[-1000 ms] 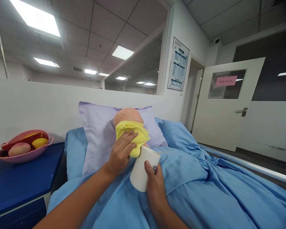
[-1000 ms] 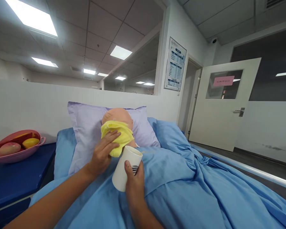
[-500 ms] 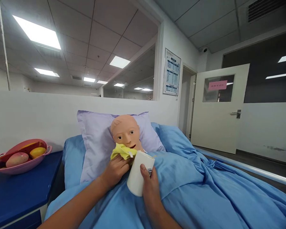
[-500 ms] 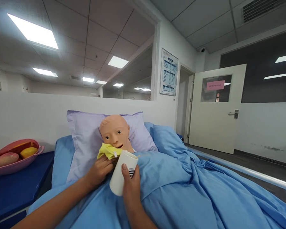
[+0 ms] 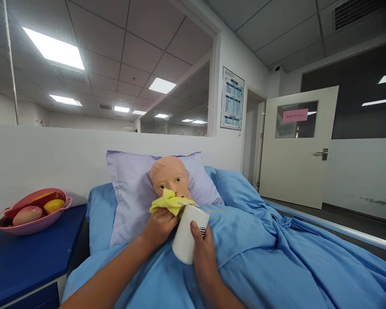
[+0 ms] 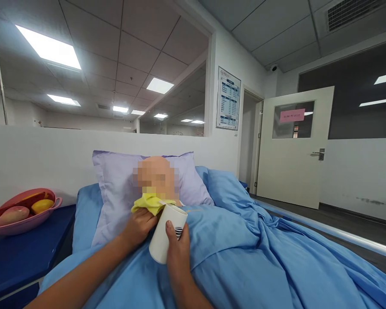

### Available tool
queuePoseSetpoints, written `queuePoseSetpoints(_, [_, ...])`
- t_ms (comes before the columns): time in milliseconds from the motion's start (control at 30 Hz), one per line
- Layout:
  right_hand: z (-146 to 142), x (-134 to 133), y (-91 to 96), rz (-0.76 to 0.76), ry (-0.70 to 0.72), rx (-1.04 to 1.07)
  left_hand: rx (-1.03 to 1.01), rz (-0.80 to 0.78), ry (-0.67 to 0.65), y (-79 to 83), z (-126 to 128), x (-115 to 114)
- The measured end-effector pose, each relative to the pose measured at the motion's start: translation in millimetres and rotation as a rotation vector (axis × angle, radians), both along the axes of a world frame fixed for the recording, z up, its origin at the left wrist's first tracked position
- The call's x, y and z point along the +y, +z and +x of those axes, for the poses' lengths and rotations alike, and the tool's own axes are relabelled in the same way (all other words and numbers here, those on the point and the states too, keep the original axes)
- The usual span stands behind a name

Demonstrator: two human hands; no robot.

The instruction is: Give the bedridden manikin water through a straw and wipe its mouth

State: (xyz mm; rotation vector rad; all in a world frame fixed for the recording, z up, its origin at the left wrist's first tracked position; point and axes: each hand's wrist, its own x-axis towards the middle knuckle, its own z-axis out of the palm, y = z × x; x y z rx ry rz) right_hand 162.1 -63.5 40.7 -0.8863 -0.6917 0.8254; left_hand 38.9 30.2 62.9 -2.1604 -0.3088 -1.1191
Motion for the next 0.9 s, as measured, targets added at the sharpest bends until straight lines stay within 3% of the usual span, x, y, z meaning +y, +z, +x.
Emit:
queuePoseSetpoints(100, [-1,-1,1.3,-0.015,0.013,0.014,-0.055,-0.015,-0.042,-1.8,-10,-9])
queuePoseSetpoints(233, [-2,-1,1.1,0.003,0.020,0.006,-0.105,-0.064,-0.162,23.0,-4,-22])
queuePoseSetpoints(300, [-2,-1,1.3,0.003,-0.005,-0.003,-0.102,-0.083,-0.161,34.1,4,-21])
queuePoseSetpoints(367, [-3,-3,2.1,-0.011,-0.030,-0.010,-0.069,-0.052,-0.111,35.2,11,-15])
queuePoseSetpoints(500, [-2,-4,2.8,-0.043,-0.016,-0.025,-0.014,-0.012,-0.009,5.5,6,2])
queuePoseSetpoints(600, [0,-1,0.1,-0.040,0.007,-0.030,-0.055,-0.106,-0.020,-19.1,-12,4])
queuePoseSetpoints(667, [1,1,-2.4,-0.034,0.017,-0.021,-0.082,-0.179,-0.064,-22.4,-22,-2])
queuePoseSetpoints(767, [1,2,-4.7,-0.036,0.017,-0.025,-0.115,-0.233,-0.180,-4.8,-26,-16])
queuePoseSetpoints(900, [-1,0,-3.0,-0.029,-0.023,-0.032,-0.120,-0.171,-0.263,27.6,-6,-22])
